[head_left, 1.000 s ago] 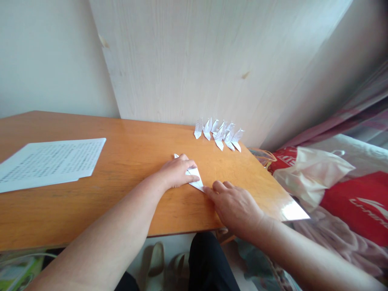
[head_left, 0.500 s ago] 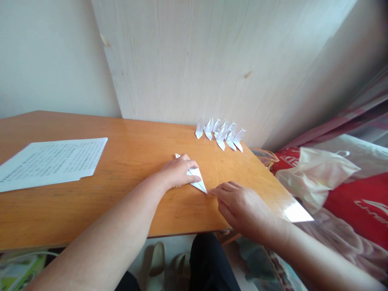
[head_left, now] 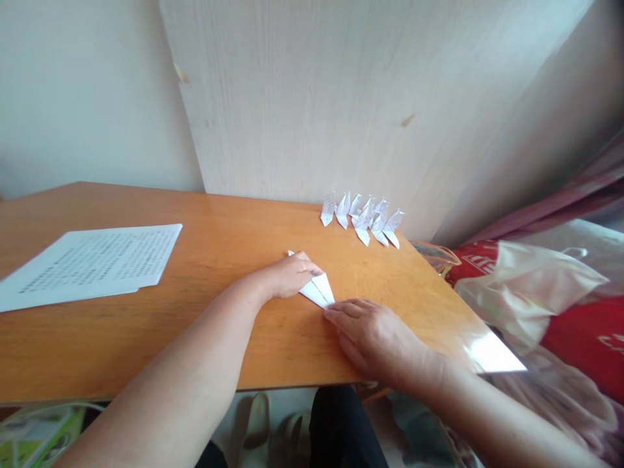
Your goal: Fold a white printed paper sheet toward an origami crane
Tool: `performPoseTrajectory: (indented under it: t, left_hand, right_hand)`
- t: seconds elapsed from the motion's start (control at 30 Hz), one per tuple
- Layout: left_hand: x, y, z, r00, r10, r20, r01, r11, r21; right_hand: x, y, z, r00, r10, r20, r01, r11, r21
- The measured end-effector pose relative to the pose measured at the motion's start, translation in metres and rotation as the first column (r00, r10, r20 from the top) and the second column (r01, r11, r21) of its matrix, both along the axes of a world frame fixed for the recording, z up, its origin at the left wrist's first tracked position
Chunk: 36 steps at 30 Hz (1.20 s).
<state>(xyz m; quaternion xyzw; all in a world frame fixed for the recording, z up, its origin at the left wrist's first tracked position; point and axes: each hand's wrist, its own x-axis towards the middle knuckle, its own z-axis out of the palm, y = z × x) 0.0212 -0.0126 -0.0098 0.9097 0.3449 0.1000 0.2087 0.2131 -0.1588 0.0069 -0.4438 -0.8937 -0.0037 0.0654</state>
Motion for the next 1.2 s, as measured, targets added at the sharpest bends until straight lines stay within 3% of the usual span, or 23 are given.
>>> performPoseTrajectory:
  t: [0.2,0.33,0.43,0.93,1.2]
  left_hand:
    - [-0.011,0.005,0.005,0.994,-0.002,0.109,0.025,0.978,-0.205]
    - [-0.014,0.007,0.001,0.978,0.053,0.203,0.039,0.906,-0.421]
    - [-0.015,0.009,-0.002,0.967,0.106,0.232,0.018,0.879,-0.476]
    - [-0.012,0.013,-0.007,0.966,0.129,0.223,-0.023,0.904,-0.426]
    - [-0.012,0.012,-0.004,0.987,0.036,0.158,0.004,0.97,-0.245]
  right_hand:
    - [-0.004,0.004,0.007,0.999,-0.023,0.042,0.023,1.0,-0.006]
    - [-0.01,0.015,0.015,0.996,-0.051,0.069,0.052,0.999,-0.016]
    - [-0.016,0.024,0.019,0.989,-0.068,0.133,0.072,0.997,-0.024]
    - [-0.04,0.056,0.023,0.934,-0.02,0.356,0.053,0.995,-0.082]
    - [-0.036,0.054,0.023,0.907,-0.009,0.421,0.045,0.996,-0.077]
